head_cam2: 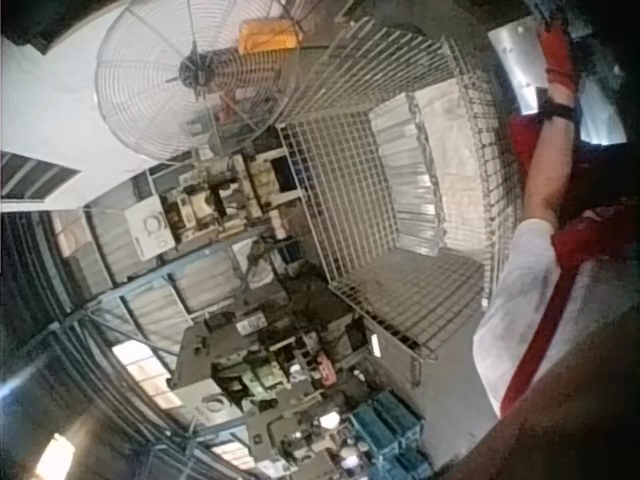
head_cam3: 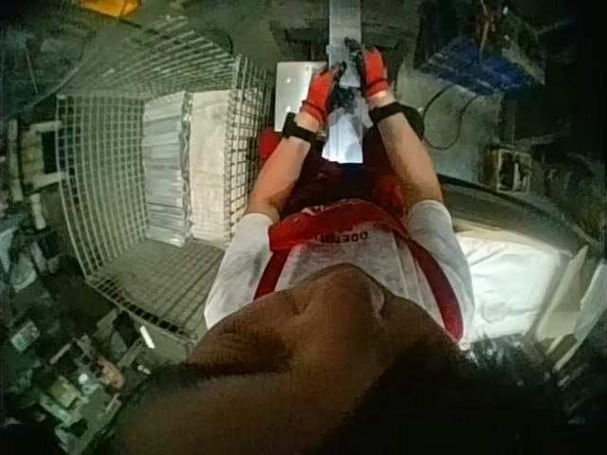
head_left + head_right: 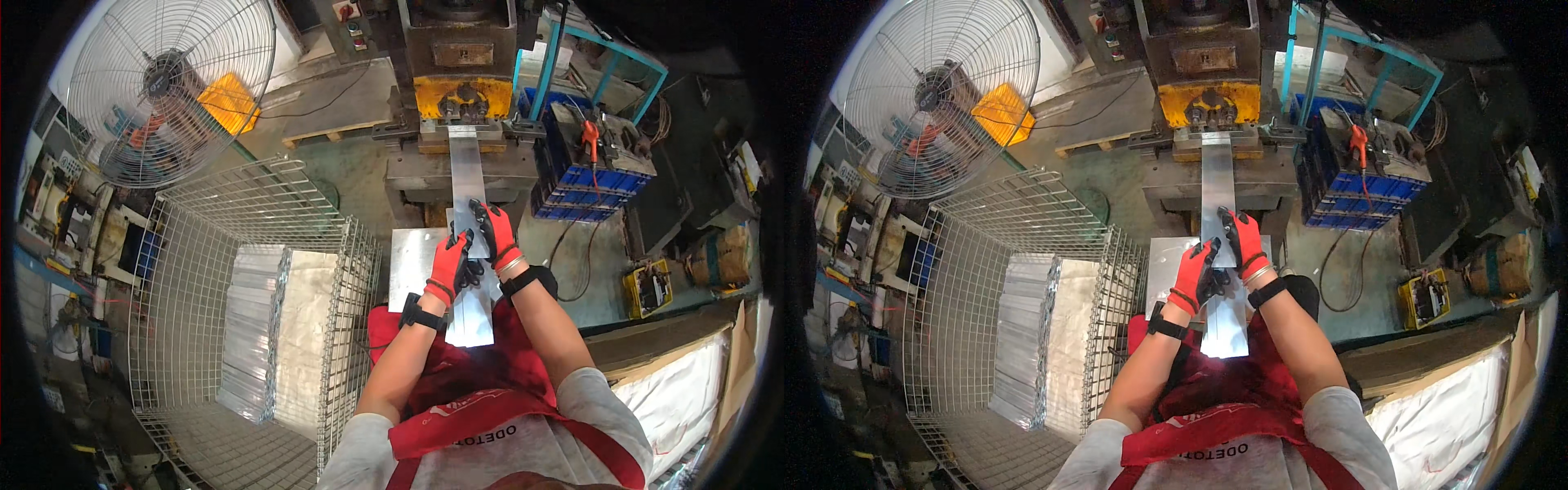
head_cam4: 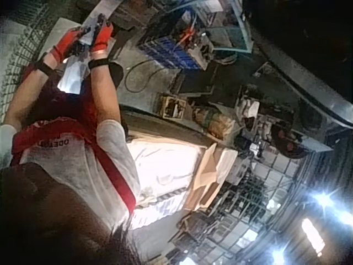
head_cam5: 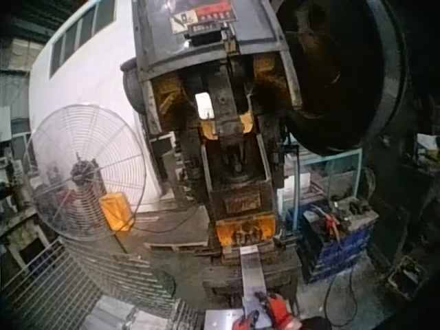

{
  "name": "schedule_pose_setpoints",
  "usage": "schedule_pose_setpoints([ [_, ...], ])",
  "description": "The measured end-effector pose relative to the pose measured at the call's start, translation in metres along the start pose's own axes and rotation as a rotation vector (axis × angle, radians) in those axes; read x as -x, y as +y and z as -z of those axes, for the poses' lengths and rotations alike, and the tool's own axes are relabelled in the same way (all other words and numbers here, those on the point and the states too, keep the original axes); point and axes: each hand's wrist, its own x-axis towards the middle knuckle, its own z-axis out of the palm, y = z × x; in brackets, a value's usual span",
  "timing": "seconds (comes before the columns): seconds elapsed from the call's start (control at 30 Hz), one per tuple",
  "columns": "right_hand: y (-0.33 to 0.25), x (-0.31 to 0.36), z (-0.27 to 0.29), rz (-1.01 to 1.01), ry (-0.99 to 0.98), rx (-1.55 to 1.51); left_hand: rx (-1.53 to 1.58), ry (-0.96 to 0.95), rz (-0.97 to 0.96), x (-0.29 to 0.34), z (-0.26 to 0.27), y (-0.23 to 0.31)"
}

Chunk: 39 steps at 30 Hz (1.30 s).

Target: The person is using a stamping machine to bend or mark metal sheets.

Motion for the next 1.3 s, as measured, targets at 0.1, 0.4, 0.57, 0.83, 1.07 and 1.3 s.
schedule_pose_setpoints([
  [0.1, 0.002, -0.003, 0.0, 0.01, -0.009, -0.071, -0.046, 0.007, 0.05, -0.004, 0.003, 0.001],
  [0.4, -0.031, 0.027, -0.003, 0.05, -0.144, 0.18, 0.054, -0.18, -0.105, 0.028, 0.027, -0.004],
  [0.57, -0.111, 0.054, 0.029, 0.823, -0.009, 1.246, -1.248, 0.001, -0.255, 0.086, 0.063, 0.031],
  [0.83, -0.127, 0.059, 0.046, 0.592, -0.905, 1.505, -1.756, 0.025, -0.625, 0.116, 0.051, 0.081],
  [1.07, -0.085, 0.036, 0.049, 0.14, -0.407, 0.43, -0.403, 0.071, -0.399, 0.086, 0.049, 0.044],
  [1.3, -0.042, -0.007, 0.022, -0.029, -0.198, -0.097, 0.161, -0.258, 0.243, 0.076, -0.003, 0.001],
])
